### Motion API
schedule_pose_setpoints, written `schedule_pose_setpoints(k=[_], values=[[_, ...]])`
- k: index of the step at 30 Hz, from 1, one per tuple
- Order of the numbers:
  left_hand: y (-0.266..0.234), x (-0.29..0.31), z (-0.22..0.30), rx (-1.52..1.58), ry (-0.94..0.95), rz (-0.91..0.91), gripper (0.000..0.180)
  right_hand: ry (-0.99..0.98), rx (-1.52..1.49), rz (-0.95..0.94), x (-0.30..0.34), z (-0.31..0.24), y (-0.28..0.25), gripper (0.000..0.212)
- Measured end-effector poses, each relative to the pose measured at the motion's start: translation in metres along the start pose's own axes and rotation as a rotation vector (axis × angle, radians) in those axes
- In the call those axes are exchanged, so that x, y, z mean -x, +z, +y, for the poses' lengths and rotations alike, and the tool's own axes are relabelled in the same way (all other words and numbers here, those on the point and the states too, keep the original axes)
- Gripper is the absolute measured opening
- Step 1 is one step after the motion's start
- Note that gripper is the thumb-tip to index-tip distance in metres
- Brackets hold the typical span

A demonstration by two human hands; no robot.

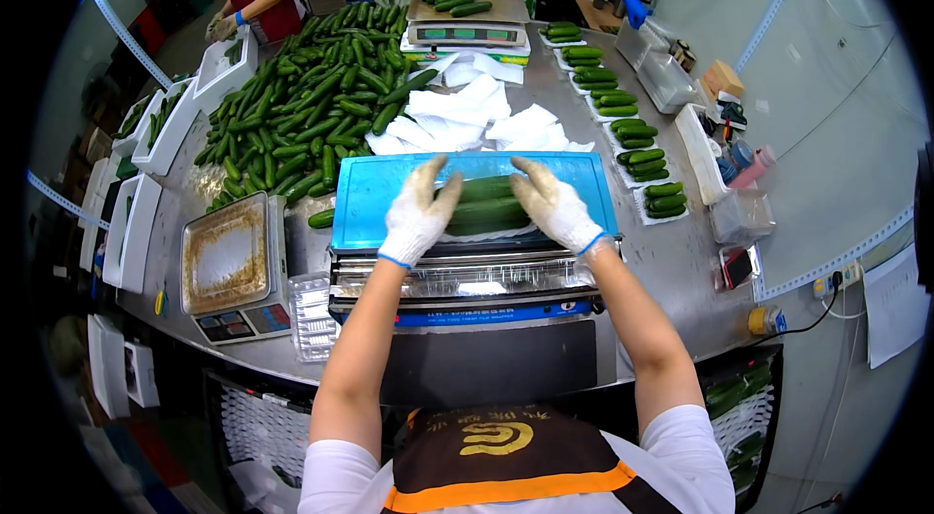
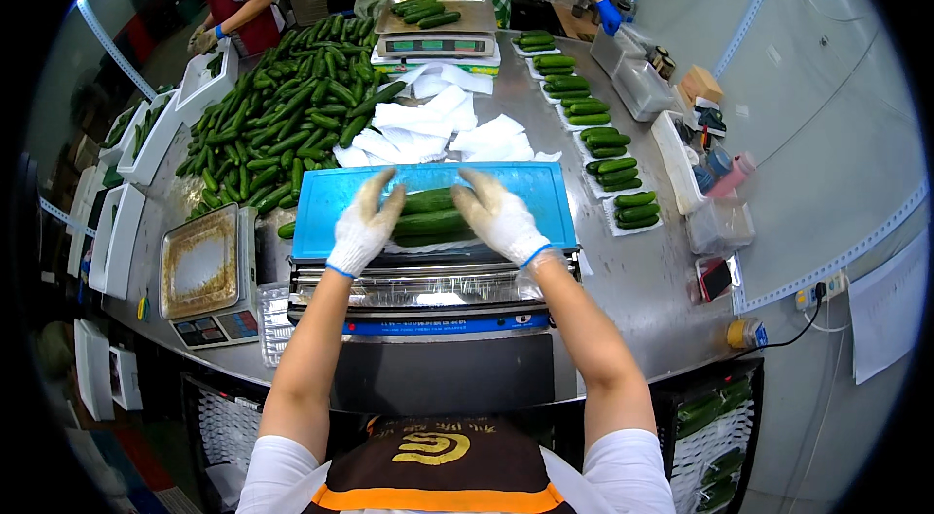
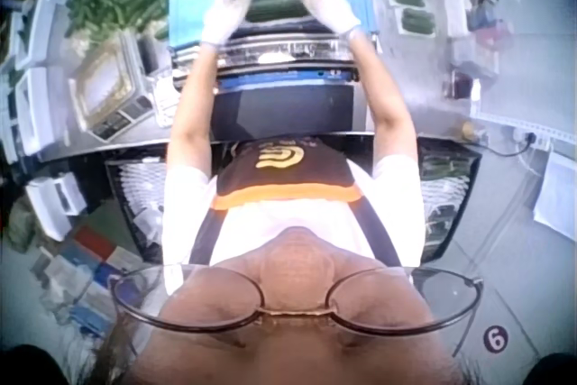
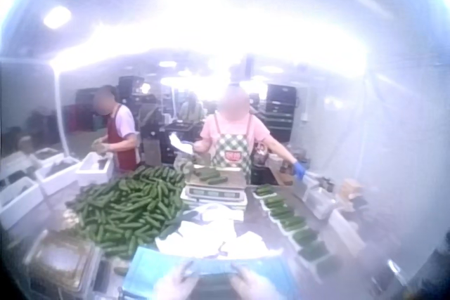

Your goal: The person packs cucumbers by placing them into plastic bags and sealing the bags using a heat sealer machine before placing the finished packages into a crate.

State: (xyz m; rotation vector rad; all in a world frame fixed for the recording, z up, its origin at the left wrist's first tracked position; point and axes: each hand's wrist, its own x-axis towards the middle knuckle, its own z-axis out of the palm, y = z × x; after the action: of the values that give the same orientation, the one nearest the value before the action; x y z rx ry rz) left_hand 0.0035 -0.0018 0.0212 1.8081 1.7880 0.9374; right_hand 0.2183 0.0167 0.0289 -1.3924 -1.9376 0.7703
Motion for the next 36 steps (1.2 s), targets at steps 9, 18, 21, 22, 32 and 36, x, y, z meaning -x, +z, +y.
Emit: schedule_pose_setpoints(k=[9,18,21,22,32,36], values=[[-0.07,0.113,-0.045,-0.521,0.158,0.238,0.023,0.306,0.279,0.045,0.108,0.038,-0.087,0.055],[-0.017,0.104,-0.049,-0.45,0.041,0.128,0.034,0.362,0.297,-0.017,0.099,0.033,-0.021,0.086],[-0.024,0.11,-0.04,-0.216,-0.064,0.136,0.027,0.394,0.029,0.05,0.1,0.035,-0.024,0.082],[-0.031,0.116,-0.036,-0.12,-0.104,0.136,0.025,0.436,-0.098,0.048,0.106,0.029,-0.031,0.074],[-0.109,0.187,-0.009,0.942,-0.215,-0.574,0.017,0.722,-1.31,-0.477,0.195,-0.003,-0.105,0.007],[-0.1,0.127,0.026,1.612,-0.056,-0.36,0.008,0.038,-1.673,-0.213,0.124,0.003,-0.124,0.011]])
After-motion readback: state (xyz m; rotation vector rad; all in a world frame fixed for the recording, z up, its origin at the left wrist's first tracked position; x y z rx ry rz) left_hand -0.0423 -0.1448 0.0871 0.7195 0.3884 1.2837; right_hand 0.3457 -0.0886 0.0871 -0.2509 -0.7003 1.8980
